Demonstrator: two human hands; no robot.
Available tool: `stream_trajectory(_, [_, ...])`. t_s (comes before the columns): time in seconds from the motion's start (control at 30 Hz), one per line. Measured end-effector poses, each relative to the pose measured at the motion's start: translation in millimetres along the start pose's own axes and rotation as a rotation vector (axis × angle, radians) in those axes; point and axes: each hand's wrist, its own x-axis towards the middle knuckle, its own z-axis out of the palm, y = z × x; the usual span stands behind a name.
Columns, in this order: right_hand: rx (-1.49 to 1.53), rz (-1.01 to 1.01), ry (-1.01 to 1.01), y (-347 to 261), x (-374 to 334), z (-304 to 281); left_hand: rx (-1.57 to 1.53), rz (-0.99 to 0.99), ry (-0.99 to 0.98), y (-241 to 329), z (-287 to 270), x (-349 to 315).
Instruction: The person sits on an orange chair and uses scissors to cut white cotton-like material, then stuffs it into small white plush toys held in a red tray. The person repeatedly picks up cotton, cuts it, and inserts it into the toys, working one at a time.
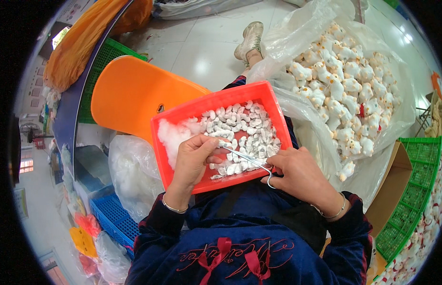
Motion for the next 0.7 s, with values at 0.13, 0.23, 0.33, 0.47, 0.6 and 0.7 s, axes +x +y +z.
stream_trajectory(0.13, [0.053, 0.021, -0.020, -2.5, -0.2, -1.1, 0.022, 0.010, 0.051, 1.4, 6.2, -2.4])
stream_trajectory(0.23, [0.052, -0.023, -0.018, -3.1, 0.4, -3.8, -0.030, 0.021, 0.046, 0.2, 4.6, -2.3])
stream_trajectory(0.33, [0.058, -0.012, -0.027, -3.3, 1.3, -4.8, -0.021, 0.025, 0.033, -0.4, 3.4, -2.1])
stream_trajectory(0.47, [0.090, 0.016, -0.024, -4.3, 1.0, -3.3, 0.079, 0.042, 0.054, 2.5, 6.7, -5.0])
stream_trajectory(0.6, [0.114, 0.037, -0.054, -5.6, 1.6, -4.4, 0.100, 0.070, 0.041, 3.1, 8.0, -5.6])
stream_trajectory(0.7, [0.171, 0.016, -0.080, -0.9, 5.9, -3.3, 0.016, 0.053, 0.018, -1.9, 7.4, -3.8])
